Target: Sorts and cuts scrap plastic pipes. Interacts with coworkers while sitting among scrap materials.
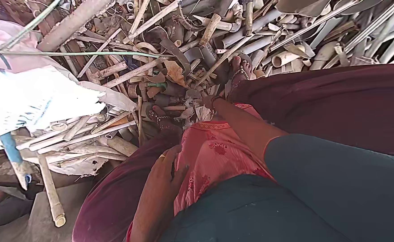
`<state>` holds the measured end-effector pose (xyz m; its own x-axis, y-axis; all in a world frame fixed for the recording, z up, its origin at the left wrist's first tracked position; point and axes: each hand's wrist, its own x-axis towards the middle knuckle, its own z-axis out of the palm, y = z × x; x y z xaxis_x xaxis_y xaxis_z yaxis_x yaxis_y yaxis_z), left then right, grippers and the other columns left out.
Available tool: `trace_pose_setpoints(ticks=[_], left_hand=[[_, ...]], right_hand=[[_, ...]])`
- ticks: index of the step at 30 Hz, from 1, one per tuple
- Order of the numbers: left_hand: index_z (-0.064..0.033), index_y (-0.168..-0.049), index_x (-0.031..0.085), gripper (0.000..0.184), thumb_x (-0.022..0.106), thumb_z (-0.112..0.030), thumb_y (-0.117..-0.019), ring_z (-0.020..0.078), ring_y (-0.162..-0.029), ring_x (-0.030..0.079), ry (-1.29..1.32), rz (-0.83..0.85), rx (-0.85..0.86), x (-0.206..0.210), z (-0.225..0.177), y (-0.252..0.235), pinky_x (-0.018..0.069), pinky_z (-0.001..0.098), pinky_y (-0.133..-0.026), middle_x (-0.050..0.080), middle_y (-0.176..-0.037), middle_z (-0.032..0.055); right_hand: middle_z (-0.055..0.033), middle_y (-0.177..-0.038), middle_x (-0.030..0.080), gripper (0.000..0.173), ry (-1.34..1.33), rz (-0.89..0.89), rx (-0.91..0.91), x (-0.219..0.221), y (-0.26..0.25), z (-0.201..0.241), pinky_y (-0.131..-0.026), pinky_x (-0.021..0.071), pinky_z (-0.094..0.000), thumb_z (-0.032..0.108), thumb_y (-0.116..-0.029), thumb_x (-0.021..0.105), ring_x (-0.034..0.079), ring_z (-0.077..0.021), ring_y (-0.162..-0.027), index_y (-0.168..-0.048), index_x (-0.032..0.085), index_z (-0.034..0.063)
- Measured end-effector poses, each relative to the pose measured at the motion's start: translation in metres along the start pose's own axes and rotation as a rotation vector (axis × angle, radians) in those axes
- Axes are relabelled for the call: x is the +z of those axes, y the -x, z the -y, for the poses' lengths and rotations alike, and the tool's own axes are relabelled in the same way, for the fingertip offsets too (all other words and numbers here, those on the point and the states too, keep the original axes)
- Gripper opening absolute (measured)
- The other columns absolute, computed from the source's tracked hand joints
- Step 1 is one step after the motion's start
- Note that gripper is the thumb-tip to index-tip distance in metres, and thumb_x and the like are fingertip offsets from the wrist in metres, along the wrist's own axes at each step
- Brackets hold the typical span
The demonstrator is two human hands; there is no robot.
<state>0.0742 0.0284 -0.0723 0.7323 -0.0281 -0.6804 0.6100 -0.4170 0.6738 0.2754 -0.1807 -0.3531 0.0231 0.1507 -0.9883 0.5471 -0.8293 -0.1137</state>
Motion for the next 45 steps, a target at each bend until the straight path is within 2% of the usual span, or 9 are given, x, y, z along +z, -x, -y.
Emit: trace_pose_setpoints(ticks=[7, 13, 17, 24, 28, 34, 39, 42, 45], left_hand=[[-0.0041, -0.138, 0.058, 0.047, 0.053, -0.034, -0.1018, 0.0209, -0.106, 0.068, 0.001, -0.007, 0.02, 0.0, -0.009, -0.006, 0.0553, 0.0361, -0.09, 0.068, -0.125, 0.0127], [-0.0037, -0.139, 0.057, 0.05, 0.052, -0.035, -0.1014, 0.0222, -0.109, 0.068, -0.047, -0.009, 0.029, 0.002, -0.014, 0.001, 0.0545, 0.0377, -0.093, 0.068, -0.126, 0.0128], [-0.004, -0.14, 0.057, 0.051, 0.052, -0.036, -0.1011, 0.0236, -0.107, 0.068, -0.075, -0.018, 0.024, 0.005, -0.02, 0.003, 0.0552, 0.0393, -0.091, 0.068, -0.125, 0.0135], [-0.0016, -0.139, 0.057, 0.051, 0.051, -0.036, -0.1024, 0.0247, -0.112, 0.067, -0.091, 0.011, 0.018, 0.009, -0.03, -0.01, 0.0537, 0.0388, -0.096, 0.067, -0.128, 0.0151], [0.0001, -0.139, 0.056, 0.051, 0.05, -0.035, -0.1031, 0.0226, -0.113, 0.066, -0.098, 0.038, 0.018, 0.009, -0.032, -0.015, 0.0533, 0.0369, -0.096, 0.066, -0.129, 0.0155], [0.002, -0.14, 0.055, 0.049, 0.052, -0.03, -0.1032, 0.0244, -0.116, 0.065, -0.082, 0.068, -0.008, 0.006, -0.036, -0.014, 0.0518, 0.0387, -0.099, 0.064, -0.131, 0.0178], [0.0034, -0.14, 0.054, 0.048, 0.052, -0.026, -0.1031, 0.0269, -0.116, 0.065, -0.098, 0.074, -0.001, 0.008, -0.041, -0.015, 0.0513, 0.041, -0.1, 0.064, -0.132, 0.0194], [0.0036, -0.141, 0.053, 0.048, 0.052, -0.025, -0.103, 0.0293, -0.117, 0.064, -0.105, 0.096, -0.014, 0.01, -0.047, -0.017, 0.0503, 0.0435, -0.101, 0.064, -0.132, 0.0205], [0.0043, -0.141, 0.052, 0.048, 0.053, -0.023, -0.1025, 0.0305, -0.118, 0.064, -0.1, 0.101, -0.034, 0.011, -0.055, -0.022, 0.0505, 0.0442, -0.101, 0.063, -0.132, 0.0214]], right_hand=[[-0.0278, -0.145, 0.055, 0.04, -0.022, -0.061, 0.031, 0.025, -0.007, -0.001, -0.102, 0.0439, -0.0689, 0.006, -0.1049, 0.051, 0.053, -0.0499, -0.132, -0.144, 0.056, 0.0034], [-0.0354, -0.139, 0.055, 0.045, -0.197, -0.1, 0.117, 0.035, -0.007, 0.014, -0.109, 0.0405, -0.0644, 0.009, -0.104, 0.053, 0.052, -0.0518, -0.132, -0.147, 0.048, -0.0056], [-0.0328, -0.139, 0.056, 0.037, -0.179, -0.09, 0.124, 0.041, -0.014, 0.026, -0.109, 0.0411, -0.064, 0.008, -0.102, 0.057, 0.051, -0.0499, -0.134, -0.135, 0.059, -0.0089], [-0.0302, -0.144, 0.054, 0.037, -0.012, -0.061, -0.081, 0.042, -0.022, -0.009, -0.108, 0.0381, -0.0687, 0.006, -0.1063, 0.048, 0.048, -0.0506, -0.136, -0.141, 0.059, 0.0], [-0.0332, -0.144, 0.052, 0.036, -0.223, -0.04, 0.094, 0.043, -0.03, 0.01, -0.113, 0.0389, -0.0622, 0.008, -0.1042, 0.053, 0.048, -0.0486, -0.138, -0.133, 0.058, -0.0121], [-0.0317, -0.139, 0.056, 0.035, -0.296, -0.016, 0.079, 0.035, -0.015, 0.012, -0.11, 0.0417, -0.0616, 0.013, -0.1044, 0.054, 0.052, -0.0464, -0.134, -0.127, 0.062, -0.0115], [-0.0276, -0.129, 0.065, 0.031, -0.41, -0.394, 0.088, -0.008, 0.011, -0.032, -0.096, 0.0495, -0.0646, 0.011, -0.1031, 0.054, 0.063, -0.0465, -0.119, -0.13, 0.064, -0.0018], [-0.0261, -0.133, 0.063, 0.035, -0.848, -0.649, 0.31, -0.035, 0.017, -0.076, -0.104, 0.0483, -0.0579, 0.014, -0.1053, 0.051, 0.061, -0.0408, -0.127, -0.134, 0.061, -0.0027], [-0.0281, -0.144, 0.056, 0.051, -1.2, -0.769, 0.413, -0.057, 0.01, -0.11, -0.111, 0.0436, -0.0528, 0.013, -0.1067, 0.047, 0.056, -0.0399, -0.134, -0.157, 0.039, 0.0055]])
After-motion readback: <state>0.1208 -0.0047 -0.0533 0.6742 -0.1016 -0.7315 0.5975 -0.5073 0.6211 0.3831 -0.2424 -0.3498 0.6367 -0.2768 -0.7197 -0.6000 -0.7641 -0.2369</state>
